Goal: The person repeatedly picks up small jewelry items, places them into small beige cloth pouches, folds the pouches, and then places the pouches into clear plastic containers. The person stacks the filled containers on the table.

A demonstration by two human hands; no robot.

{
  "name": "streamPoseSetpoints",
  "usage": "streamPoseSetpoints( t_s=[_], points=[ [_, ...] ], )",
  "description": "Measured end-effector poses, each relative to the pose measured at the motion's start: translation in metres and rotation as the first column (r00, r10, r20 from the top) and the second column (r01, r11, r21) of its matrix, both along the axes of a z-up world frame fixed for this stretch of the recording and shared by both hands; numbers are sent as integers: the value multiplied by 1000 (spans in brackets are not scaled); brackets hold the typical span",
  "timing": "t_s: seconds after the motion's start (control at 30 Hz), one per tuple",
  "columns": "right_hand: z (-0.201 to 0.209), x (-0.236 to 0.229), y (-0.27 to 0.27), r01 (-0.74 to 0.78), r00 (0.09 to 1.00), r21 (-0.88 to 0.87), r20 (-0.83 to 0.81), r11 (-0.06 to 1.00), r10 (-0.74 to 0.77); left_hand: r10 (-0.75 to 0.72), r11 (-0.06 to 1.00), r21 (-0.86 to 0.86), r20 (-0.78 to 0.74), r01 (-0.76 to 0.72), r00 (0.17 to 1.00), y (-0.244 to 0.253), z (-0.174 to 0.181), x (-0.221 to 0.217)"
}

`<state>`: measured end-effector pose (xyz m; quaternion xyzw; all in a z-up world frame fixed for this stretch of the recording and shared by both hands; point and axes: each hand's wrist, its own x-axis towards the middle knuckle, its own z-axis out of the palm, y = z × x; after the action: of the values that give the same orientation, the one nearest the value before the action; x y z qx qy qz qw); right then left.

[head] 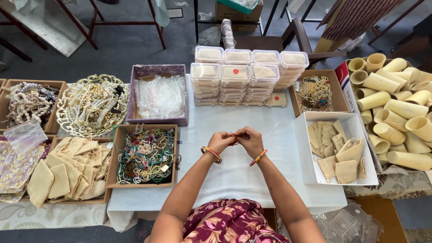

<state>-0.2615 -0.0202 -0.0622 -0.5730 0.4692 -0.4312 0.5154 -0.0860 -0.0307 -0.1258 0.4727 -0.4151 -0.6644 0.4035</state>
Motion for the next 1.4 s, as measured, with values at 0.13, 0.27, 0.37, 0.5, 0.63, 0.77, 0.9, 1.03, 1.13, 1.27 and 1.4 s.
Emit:
streamPoseSetpoints(
  t_s=[0.13, 0.27, 0.37, 0.5, 0.63, 0.77, 0.9, 1.03, 1.13, 1.27, 1.4],
  points=[
    [25, 6, 2, 14, 989, -295, -137, 956, -57, -72, 979, 182, -111, 91, 991, -3, 28, 19],
    [38, 4, 4, -256, 919, 237, 362, 937, 159, -178, 936, 239, -314, 259, 933, 12, 63, 29],
    [-23, -9, -7, -233, 903, 288, 418, 929, 97, -181, 959, 161, -296, 235, 938, 12, 46, 31],
    [-23, -4, -5, -210, 906, 313, 418, 926, 65, -102, 975, 171, -234, 144, 967, 19, 54, 32],
    [15, 9, 0, -322, 887, 245, 415, 915, 201, -68, 958, 251, -282, 142, 957, 23, 62, 38],
    [-9, 10, -6, -325, 886, 227, 412, 918, 212, -3, 940, 322, -318, 112, 948, 25, 62, 39],
    [-30, 15, -13, -353, 842, 166, 485, 921, 236, 106, 933, 361, -281, 3, 954, 26, 55, 32],
    [-12, 30, -12, -346, 804, 200, 566, 917, 180, 205, 928, 358, -267, -100, 942, 22, 51, 29],
    [-4, 36, -9, -314, 822, 237, 553, 919, 138, 209, 929, 354, -266, -106, 941, 18, 47, 33],
    [-42, 36, -21, -195, 899, 267, 434, 944, 63, 203, 940, 319, -228, -124, 952, 3, 8, 34],
    [-56, 22, -30, -181, 901, 251, 431, 951, 57, 183, 982, -85, 254, -166, 950, -19, 22, 68]
  ],
)
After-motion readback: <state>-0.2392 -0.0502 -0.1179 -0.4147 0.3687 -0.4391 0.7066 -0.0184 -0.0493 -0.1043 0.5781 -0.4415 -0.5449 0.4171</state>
